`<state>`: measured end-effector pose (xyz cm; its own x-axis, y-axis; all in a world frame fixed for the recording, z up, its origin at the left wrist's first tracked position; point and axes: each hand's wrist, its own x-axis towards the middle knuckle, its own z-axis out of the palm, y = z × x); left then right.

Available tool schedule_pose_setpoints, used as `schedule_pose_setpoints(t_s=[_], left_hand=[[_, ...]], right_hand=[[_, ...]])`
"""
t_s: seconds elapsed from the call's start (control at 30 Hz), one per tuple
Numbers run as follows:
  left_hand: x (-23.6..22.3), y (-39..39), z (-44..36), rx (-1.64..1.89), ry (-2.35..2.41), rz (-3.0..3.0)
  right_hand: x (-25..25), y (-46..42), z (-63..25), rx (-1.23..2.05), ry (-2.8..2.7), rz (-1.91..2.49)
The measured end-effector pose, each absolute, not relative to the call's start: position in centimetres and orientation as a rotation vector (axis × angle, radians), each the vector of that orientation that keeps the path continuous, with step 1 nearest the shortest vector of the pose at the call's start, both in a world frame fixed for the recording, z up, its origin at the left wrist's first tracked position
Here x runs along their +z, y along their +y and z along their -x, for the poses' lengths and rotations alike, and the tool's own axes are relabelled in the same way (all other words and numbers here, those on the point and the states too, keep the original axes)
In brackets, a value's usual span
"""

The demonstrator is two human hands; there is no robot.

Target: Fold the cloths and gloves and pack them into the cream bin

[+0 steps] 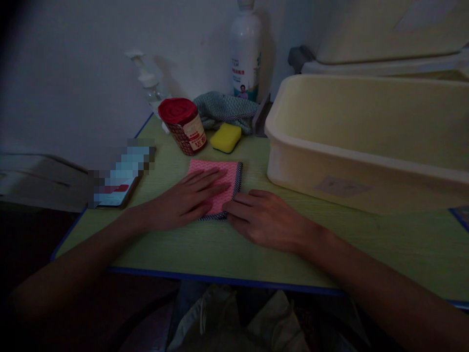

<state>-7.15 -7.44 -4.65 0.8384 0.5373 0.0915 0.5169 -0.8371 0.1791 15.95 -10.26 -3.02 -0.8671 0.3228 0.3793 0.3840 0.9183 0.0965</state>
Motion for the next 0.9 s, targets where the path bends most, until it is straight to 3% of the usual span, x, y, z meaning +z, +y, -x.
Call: schedule_pose_setpoints(t_s=[0.4,0.9], left_hand=[[-4.1,-6.9,7.5,0.100,0.854,-2.813],[-5.0,-6.0,7.8,0.110,0.974,-2.859]], right_hand=[[-2.7,-10.3,-16.3,-0.071,-2.748,0.562],[-2.9,-10.4,-15.9,-0.183,-2.728,0.470]])
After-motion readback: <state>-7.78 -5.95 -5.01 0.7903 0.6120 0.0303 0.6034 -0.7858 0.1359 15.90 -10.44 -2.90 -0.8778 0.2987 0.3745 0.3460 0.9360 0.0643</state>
